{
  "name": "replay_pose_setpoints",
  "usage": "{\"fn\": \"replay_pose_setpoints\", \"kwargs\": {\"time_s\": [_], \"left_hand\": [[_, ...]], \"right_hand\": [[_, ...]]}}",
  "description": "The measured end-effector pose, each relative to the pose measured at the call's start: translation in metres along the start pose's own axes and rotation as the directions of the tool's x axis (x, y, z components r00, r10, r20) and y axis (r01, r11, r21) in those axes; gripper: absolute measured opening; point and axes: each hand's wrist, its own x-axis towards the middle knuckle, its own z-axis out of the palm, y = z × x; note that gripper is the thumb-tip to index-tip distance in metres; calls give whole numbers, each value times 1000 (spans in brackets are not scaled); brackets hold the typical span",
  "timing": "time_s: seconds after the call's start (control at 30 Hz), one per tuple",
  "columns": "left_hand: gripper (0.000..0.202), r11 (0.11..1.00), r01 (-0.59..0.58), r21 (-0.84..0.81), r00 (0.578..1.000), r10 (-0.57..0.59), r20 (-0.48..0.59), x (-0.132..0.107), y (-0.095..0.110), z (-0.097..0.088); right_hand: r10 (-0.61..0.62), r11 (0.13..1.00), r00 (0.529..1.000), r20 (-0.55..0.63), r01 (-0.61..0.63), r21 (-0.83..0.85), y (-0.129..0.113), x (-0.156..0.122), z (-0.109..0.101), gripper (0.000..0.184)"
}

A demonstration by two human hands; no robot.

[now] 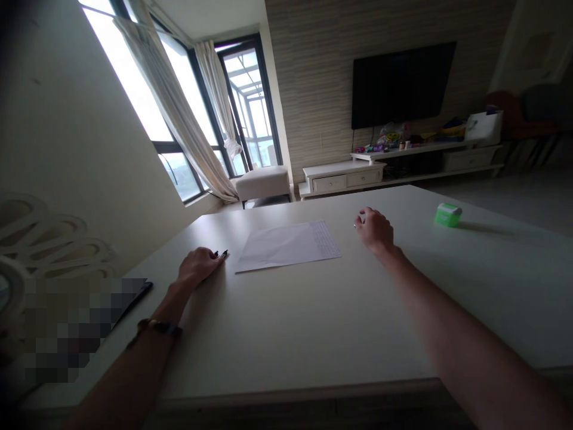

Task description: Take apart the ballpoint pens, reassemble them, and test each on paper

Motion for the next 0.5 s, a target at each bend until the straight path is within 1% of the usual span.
{"fn": "replay_pose_setpoints", "kwargs": {"time_s": [0.07,0.1,0.17,0.2,0.23,0.27,0.3,0.33,0.37,0.4,0.43,0.47,0.5], "left_hand": [[34,998,-17,-65,999,14,-33,-2,2,-5],[33,992,-29,-123,998,22,-55,-3,4,-8],[32,954,-57,-293,994,28,-101,-8,11,-17],[31,915,-72,-398,993,27,-119,-11,17,-21],[31,851,-100,-515,991,39,-128,-15,23,-24],[32,751,-122,-649,991,60,-117,-19,30,-27],[32,614,-126,-779,991,106,-77,-25,39,-29],[32,453,-111,-884,987,152,-46,-31,48,-29],[30,312,-94,-945,977,213,-26,-38,57,-29],[28,203,-72,-976,964,266,-16,-45,66,-28],[27,135,-32,-990,949,315,12,-52,75,-27],[27,97,-4,-995,937,347,30,-58,83,-25],[28,84,19,-996,915,401,51,-64,89,-24]], "right_hand": [[-13,998,999,-48,16,63,-9,-2,-6,29],[-27,995,998,-60,32,92,-14,-4,-8,28],[-73,984,996,-59,81,159,-28,-11,-13,25],[-124,970,992,-35,128,206,-35,-16,-15,24],[-182,947,983,-3,176,268,-44,-22,-16,24],[-238,916,971,34,213,340,-53,-29,-17,26],[-282,881,956,86,222,418,-63,-38,-17,31],[-330,837,929,168,205,507,-73,-48,-18,39],[-372,780,889,267,143,609,-84,-58,-19,47],[-431,706,829,356,65,705,-93,-67,-20,54],[-496,629,758,424,-23,777,-102,-77,-21,59],[-550,558,690,471,-116,822,-110,-85,-22,62],[-588,504,629,509,-208,838,-116,-91,-24,62]]}}
